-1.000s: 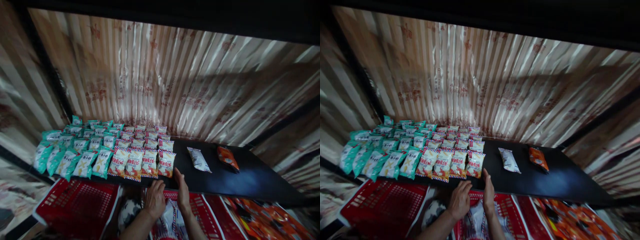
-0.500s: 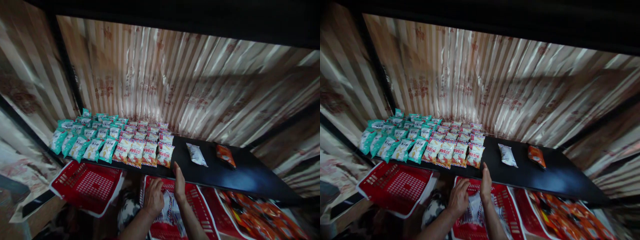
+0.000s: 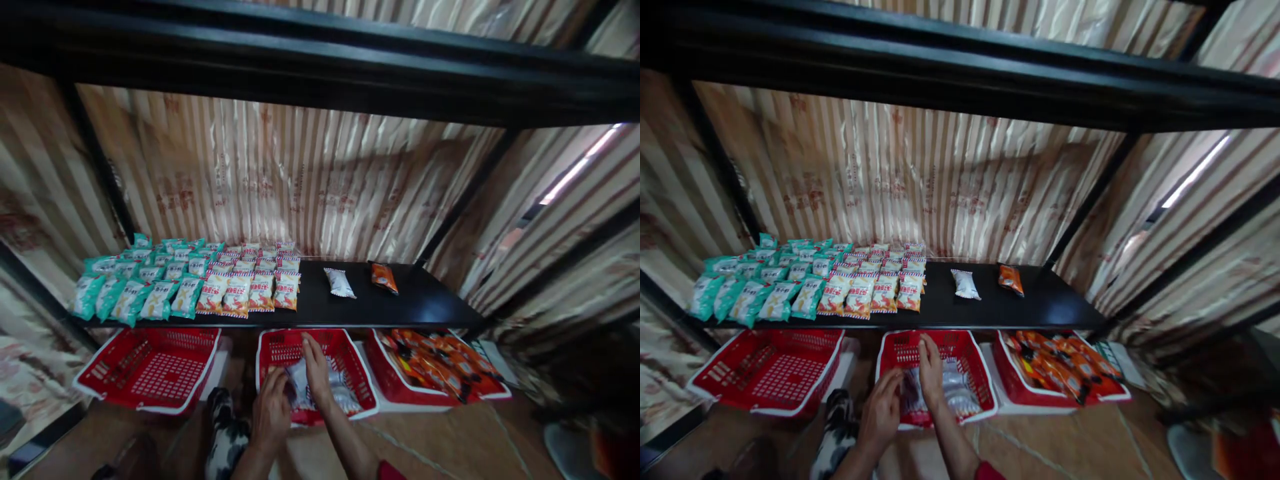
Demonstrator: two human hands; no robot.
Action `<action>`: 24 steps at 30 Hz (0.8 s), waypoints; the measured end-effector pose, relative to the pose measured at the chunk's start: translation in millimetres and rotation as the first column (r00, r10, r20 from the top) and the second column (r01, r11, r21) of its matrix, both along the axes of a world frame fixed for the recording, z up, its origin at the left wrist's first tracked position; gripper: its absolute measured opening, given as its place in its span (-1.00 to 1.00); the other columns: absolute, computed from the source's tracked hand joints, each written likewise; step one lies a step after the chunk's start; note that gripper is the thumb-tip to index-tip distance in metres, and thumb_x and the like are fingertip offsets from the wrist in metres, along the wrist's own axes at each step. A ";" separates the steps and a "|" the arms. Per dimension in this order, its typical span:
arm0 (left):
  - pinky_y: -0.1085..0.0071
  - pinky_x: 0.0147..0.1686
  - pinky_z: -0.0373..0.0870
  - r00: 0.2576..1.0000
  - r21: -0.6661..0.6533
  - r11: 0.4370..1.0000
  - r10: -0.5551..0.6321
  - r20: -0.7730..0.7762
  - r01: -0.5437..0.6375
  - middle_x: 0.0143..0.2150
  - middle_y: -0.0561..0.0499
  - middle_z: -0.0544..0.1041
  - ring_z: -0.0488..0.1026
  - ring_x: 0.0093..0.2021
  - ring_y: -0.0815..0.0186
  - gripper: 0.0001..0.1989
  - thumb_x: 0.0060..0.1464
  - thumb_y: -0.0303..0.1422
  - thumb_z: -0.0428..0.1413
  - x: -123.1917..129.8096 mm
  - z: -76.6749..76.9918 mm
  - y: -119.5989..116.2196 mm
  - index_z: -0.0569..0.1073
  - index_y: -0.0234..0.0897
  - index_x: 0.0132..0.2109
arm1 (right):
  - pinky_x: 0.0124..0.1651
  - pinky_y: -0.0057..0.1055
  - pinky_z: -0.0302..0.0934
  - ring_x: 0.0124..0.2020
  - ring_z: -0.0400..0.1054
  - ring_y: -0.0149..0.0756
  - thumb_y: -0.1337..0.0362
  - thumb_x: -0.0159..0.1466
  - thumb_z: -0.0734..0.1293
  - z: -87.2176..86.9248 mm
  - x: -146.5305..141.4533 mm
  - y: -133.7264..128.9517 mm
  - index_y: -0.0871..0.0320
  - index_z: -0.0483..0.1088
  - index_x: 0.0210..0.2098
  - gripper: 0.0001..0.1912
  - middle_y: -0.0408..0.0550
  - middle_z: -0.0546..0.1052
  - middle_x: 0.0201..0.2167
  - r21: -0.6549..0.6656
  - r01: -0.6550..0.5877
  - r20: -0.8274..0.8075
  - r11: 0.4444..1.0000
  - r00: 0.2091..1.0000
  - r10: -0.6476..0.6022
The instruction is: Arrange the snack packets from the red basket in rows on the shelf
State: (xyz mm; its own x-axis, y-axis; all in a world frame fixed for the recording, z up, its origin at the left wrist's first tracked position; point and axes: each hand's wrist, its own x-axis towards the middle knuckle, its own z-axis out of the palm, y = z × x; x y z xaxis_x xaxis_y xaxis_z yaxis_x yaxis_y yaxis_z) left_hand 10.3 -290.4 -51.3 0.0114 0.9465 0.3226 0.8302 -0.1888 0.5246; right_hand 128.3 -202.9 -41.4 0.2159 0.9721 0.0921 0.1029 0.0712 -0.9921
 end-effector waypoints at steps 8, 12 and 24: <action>0.31 0.09 0.31 1.000 -0.110 0.994 0.002 0.007 -0.001 0.07 -0.11 0.44 0.37 0.09 0.29 -0.50 -0.09 -0.67 -0.15 35.4 4.0 -60.1 0.45 -0.33 -0.03 | -0.10 -0.19 0.27 -0.10 0.36 -0.07 -0.13 0.07 0.25 9.8 33.3 -69.6 0.08 0.52 -0.26 -0.53 0.00 0.52 -0.14 -0.020 -0.036 -0.044 0.999 0.998 0.035; 0.33 0.11 0.27 0.991 -0.257 0.966 0.064 0.115 -0.033 0.06 -0.14 0.44 0.37 0.08 0.28 -0.56 -0.05 -0.68 -0.14 61.5 17.5 -76.8 0.49 -0.36 -0.10 | -0.19 -0.29 0.28 -0.18 0.38 -0.13 -0.12 0.11 0.23 20.6 51.4 -94.4 0.12 0.50 -0.27 -0.53 0.00 0.53 -0.22 -0.041 -0.089 0.019 0.995 0.996 0.089; 0.38 0.18 0.15 0.975 -0.256 0.967 0.048 0.217 0.009 0.12 -0.13 0.38 0.31 0.13 0.30 -0.60 0.00 -0.65 -0.15 110.0 53.5 -90.3 0.49 -0.36 -0.14 | -0.14 -0.31 0.25 -0.17 0.38 -0.18 -0.02 0.15 0.16 55.5 90.9 -131.9 0.17 0.48 -0.24 -0.55 0.02 0.53 -0.23 -0.076 -0.164 0.227 0.984 0.958 0.177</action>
State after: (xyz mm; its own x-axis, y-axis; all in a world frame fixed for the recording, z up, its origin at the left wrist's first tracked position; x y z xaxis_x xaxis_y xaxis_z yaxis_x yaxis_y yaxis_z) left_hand 120.3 -380.6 2.2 -0.0519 0.9966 0.0638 0.6913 -0.0103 0.7225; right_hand 219.2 -334.8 14.2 0.0261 0.9976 0.0648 0.3213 0.0530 -0.9455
